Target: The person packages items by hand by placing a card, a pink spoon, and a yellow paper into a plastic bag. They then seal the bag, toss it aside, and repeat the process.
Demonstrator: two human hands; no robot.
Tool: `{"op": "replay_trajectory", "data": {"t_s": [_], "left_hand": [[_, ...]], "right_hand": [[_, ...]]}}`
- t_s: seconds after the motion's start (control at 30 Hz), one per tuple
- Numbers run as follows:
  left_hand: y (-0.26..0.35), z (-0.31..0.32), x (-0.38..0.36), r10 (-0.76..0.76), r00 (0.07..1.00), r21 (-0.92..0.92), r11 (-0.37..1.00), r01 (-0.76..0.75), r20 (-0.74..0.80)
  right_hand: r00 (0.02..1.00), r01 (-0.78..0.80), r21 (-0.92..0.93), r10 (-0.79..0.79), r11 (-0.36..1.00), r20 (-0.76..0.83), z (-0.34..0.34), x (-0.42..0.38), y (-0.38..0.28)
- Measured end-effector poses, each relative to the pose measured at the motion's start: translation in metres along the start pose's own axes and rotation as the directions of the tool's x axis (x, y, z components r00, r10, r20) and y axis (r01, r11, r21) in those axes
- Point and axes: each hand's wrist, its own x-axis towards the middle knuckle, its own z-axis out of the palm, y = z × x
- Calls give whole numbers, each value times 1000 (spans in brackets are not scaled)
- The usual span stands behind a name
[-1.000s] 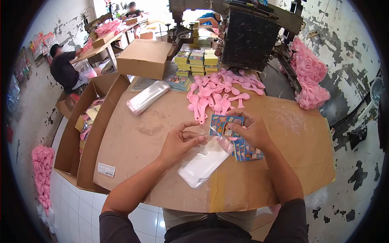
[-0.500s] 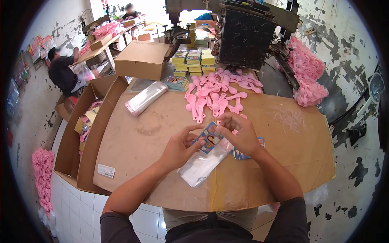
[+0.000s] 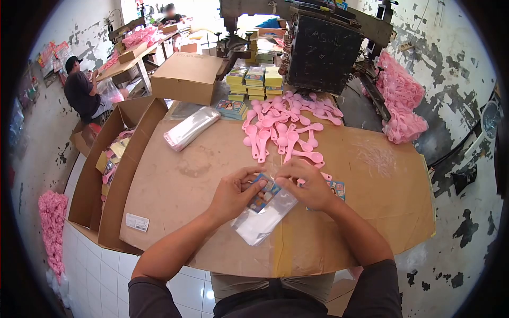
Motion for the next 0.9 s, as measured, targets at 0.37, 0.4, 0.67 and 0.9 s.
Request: {"op": "replay_trajectory", "data": {"t_s": [0.37, 0.4, 0.67, 0.9], "left_hand": [[3, -10, 6, 27, 998, -14, 1000, -28, -60], [2, -11, 7, 24, 998, -21, 999, -25, -58], [1, -8, 6, 42, 999, -60, 997, -44, -25], [5, -5, 2, 31, 999, -56, 998, -32, -24]], "right_hand": [[947, -225, -609, 317, 761, 45, -84, -10, 21], [954, -216, -639, 298, 738, 22, -80, -12, 28], [981, -176, -366, 195, 914, 16, -70, -5, 30], [999, -49, -45, 50, 998, 12, -48, 2, -14]]}}
